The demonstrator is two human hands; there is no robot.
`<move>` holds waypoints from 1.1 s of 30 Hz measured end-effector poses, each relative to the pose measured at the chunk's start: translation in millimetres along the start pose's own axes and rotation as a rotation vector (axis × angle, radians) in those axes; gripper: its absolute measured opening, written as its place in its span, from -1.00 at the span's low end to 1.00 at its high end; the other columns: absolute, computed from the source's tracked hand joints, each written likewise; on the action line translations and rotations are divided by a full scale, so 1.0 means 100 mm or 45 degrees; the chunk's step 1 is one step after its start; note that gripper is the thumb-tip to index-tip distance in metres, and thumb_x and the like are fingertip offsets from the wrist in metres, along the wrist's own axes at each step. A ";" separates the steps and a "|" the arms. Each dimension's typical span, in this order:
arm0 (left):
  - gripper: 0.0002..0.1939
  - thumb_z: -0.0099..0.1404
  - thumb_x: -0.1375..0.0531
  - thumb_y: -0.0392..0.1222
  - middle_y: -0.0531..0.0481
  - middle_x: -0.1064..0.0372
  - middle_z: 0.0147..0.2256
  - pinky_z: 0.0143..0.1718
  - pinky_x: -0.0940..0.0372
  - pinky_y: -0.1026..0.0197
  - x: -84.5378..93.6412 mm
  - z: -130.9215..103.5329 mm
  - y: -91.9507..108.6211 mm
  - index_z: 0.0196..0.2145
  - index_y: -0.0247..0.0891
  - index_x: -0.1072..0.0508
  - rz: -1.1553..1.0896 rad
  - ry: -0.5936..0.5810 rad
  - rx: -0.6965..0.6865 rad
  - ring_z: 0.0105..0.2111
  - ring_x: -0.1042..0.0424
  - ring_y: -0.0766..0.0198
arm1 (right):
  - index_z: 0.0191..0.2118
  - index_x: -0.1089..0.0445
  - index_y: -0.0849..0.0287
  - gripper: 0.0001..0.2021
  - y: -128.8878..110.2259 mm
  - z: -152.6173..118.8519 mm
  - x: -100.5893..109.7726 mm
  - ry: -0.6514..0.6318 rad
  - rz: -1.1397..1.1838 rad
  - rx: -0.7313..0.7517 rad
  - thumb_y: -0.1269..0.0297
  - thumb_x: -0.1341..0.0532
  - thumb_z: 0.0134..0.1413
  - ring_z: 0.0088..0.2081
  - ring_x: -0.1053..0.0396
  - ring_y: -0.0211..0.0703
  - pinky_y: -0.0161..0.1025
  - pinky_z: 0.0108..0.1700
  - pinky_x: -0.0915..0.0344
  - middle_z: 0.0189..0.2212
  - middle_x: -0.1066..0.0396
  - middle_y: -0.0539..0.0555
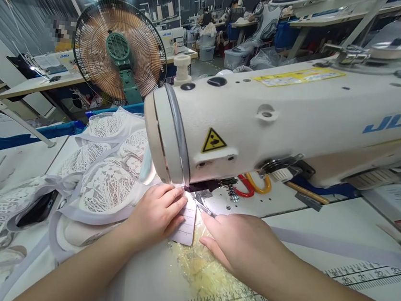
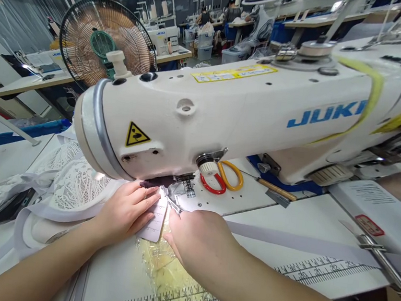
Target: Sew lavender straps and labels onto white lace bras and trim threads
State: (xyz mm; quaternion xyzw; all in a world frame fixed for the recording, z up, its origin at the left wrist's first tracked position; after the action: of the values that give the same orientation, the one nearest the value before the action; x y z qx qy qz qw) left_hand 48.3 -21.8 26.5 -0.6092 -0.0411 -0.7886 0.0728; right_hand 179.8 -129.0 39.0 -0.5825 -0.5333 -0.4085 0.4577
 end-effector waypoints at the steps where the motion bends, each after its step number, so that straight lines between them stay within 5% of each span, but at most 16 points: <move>1: -0.71 0.30 -0.03 -0.18 -0.20 -0.36 -0.06 -0.16 -0.27 -0.04 0.00 0.00 -0.01 -0.07 -0.29 -0.40 0.023 0.011 0.008 -0.11 -0.28 0.00 | -0.25 -0.37 0.14 -0.83 0.00 0.00 0.00 0.001 0.001 0.004 0.21 -0.08 0.18 -0.53 -0.39 -0.09 -0.26 -0.61 0.23 -0.54 -0.41 0.02; 9: -0.76 0.30 -0.05 -0.28 -0.14 -0.32 -0.12 -0.20 -0.25 -0.02 -0.01 -0.08 -0.07 -0.14 -0.13 -0.45 0.239 0.098 0.024 -0.12 -0.25 0.03 | -0.33 -0.34 0.17 -0.83 -0.01 -0.02 0.00 0.048 0.049 0.075 0.21 -0.10 0.17 -0.49 -0.39 -0.11 -0.27 -0.58 0.15 -0.52 -0.42 0.03; 16: -0.65 0.21 -0.12 -0.12 -0.23 -0.33 -0.11 -0.38 -0.30 0.09 0.10 -0.04 0.10 -0.08 -0.31 -0.37 0.144 -0.177 0.162 -0.26 -0.33 0.07 | -0.37 -0.34 0.19 -0.79 -0.03 -0.01 0.04 0.107 0.035 0.119 0.18 -0.10 0.17 -0.49 -0.41 -0.09 -0.29 -0.57 0.07 -0.53 -0.42 0.05; 19: -0.78 0.23 -0.08 -0.24 -0.22 -0.36 -0.14 -0.34 -0.28 0.07 0.15 -0.03 0.11 -0.17 -0.28 -0.42 0.349 -0.153 0.216 -0.20 -0.33 0.02 | -0.36 -0.35 0.20 -0.79 -0.02 -0.03 0.06 0.127 0.053 0.141 0.17 -0.11 0.16 -0.47 -0.41 -0.09 -0.30 -0.57 0.04 -0.50 -0.43 0.07; 25: -0.75 0.29 -0.02 -0.31 -0.17 -0.40 -0.19 -0.17 -0.22 -0.02 0.14 -0.02 -0.18 -0.15 -0.19 -0.44 0.707 -0.065 0.180 -0.19 -0.33 0.05 | -0.37 -0.37 0.23 -0.78 0.05 -0.04 0.05 0.231 0.023 0.229 0.18 -0.13 0.14 -0.48 -0.41 -0.09 -0.32 -0.56 -0.01 -0.50 -0.45 0.10; 33: -0.63 0.23 0.05 -0.26 -0.16 -0.44 -0.27 -0.27 -0.31 0.13 0.03 0.04 -0.54 -0.10 -0.24 -0.46 0.490 -0.197 0.197 -0.24 -0.40 0.05 | -0.12 -0.36 0.14 -0.70 -0.05 -0.17 0.20 0.262 0.060 0.407 0.06 -0.15 0.12 -0.28 -0.43 -0.11 -0.30 -0.44 -0.16 -0.32 -0.51 0.05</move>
State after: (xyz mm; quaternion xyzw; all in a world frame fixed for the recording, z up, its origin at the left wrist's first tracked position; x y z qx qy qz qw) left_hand 42.4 32.1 31.5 -0.6569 0.0102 -0.7057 0.2651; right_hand 177.2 -140.3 63.1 -0.4697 -0.5282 -0.3651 0.6059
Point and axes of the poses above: each hand's wrist, its own z-axis towards the middle knuckle, its own x-axis out of the back of the hand, y = z × x, the point moved 3 cm from there along z, towards the middle knuckle
